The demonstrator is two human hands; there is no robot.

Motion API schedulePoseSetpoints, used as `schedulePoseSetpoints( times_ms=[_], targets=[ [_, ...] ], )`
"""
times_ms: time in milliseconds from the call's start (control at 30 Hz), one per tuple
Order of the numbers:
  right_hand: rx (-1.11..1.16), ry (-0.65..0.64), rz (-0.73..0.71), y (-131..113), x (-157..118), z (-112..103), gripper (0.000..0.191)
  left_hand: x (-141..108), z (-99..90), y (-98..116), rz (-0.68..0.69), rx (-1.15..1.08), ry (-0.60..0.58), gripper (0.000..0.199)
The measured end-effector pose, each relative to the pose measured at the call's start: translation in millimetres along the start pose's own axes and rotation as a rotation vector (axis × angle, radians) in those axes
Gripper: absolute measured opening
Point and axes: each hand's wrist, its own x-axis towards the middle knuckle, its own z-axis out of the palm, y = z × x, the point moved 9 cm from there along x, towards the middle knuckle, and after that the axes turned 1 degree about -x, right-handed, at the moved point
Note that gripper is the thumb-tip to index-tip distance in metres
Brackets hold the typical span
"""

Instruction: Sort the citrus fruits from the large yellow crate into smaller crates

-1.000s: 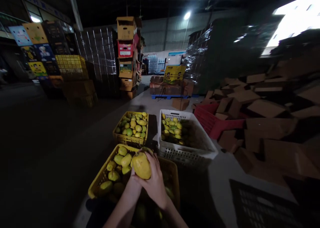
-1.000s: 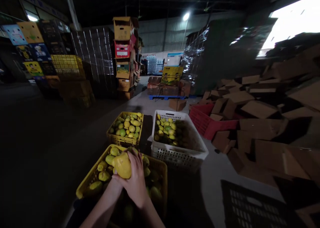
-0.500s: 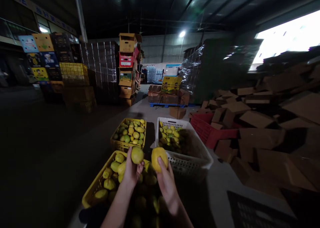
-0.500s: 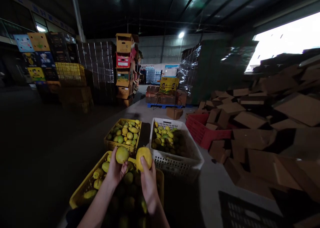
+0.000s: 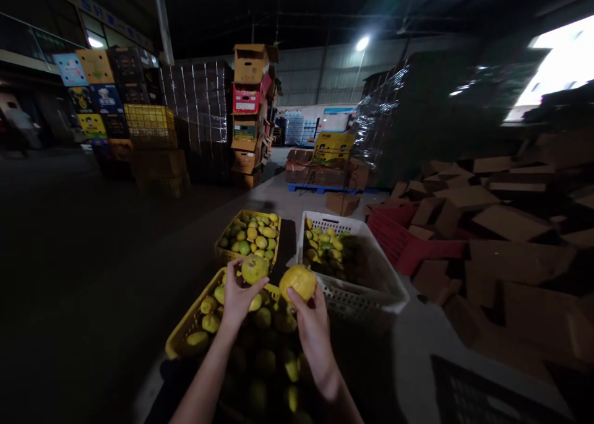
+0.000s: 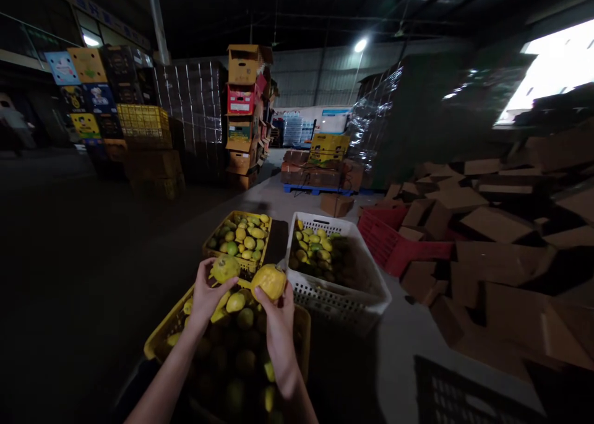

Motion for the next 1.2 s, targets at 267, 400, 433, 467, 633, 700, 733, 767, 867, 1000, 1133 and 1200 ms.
schedulePoseSetpoints(
  times_ms=[267,400,433,467,633,700,733,767,867,1000,1133,1200],
  targets=[
    [-0.222,0.080,-0.208,-15.2,-0.7,5.7,0.073,-9.3,-8.3,27.3,0.285,0.305,-0.015,0.060],
    [-0.264,0.094,-0.256,-17.6,-4.2,9.7,0.071,-11.6,-10.5,28.5,0.302,0.331,-0.021,0.060],
    [-0.268,0.096,-0.256,-17.5,-4.2,10.0,0.071,-11.9,-10.6,28.8,0.302,0.330,-0.019,0.060],
    [-0.267,0.097,-0.252,-17.0,-4.0,10.0,0.071,-12.1,-10.6,29.6,0.304,0.327,-0.016,0.060],
    [-0.185,0.103,-0.174,-13.5,-2.6,6.5,0.075,-11.8,-13.9,34.9,0.287,0.295,0.063,0.060],
    [-0.086,0.061,-0.074,-9.4,-3.4,8.7,0.072,-8.5,-16.7,28.6,0.163,0.186,0.090,0.062],
    [-0.025,0.032,-0.009,-6.9,-4.6,10.9,0.068,-6.5,-16.3,22.0,0.062,0.092,0.082,0.062],
    [0.037,-0.001,0.058,-4.5,-6.2,13.8,0.064,-5.4,-14.0,13.6,-0.063,-0.020,0.064,0.059],
    [0.181,-0.091,0.203,-2.0,-10.7,22.0,0.057,-12.3,2.0,-11.0,-0.480,-0.334,-0.013,0.043],
    [0.242,-0.162,0.318,3.6,-11.8,25.1,0.061,-24.3,22.6,-15.3,-0.711,-0.577,-0.074,0.028],
    [0.268,-0.161,0.365,7.6,-11.8,19.6,0.053,-31.1,36.4,-15.5,-0.779,-0.676,-0.114,0.034],
    [0.271,-0.146,0.361,6.0,-12.1,15.6,0.050,-32.7,39.3,-16.7,-0.803,-0.699,-0.109,0.035]
  ],
)
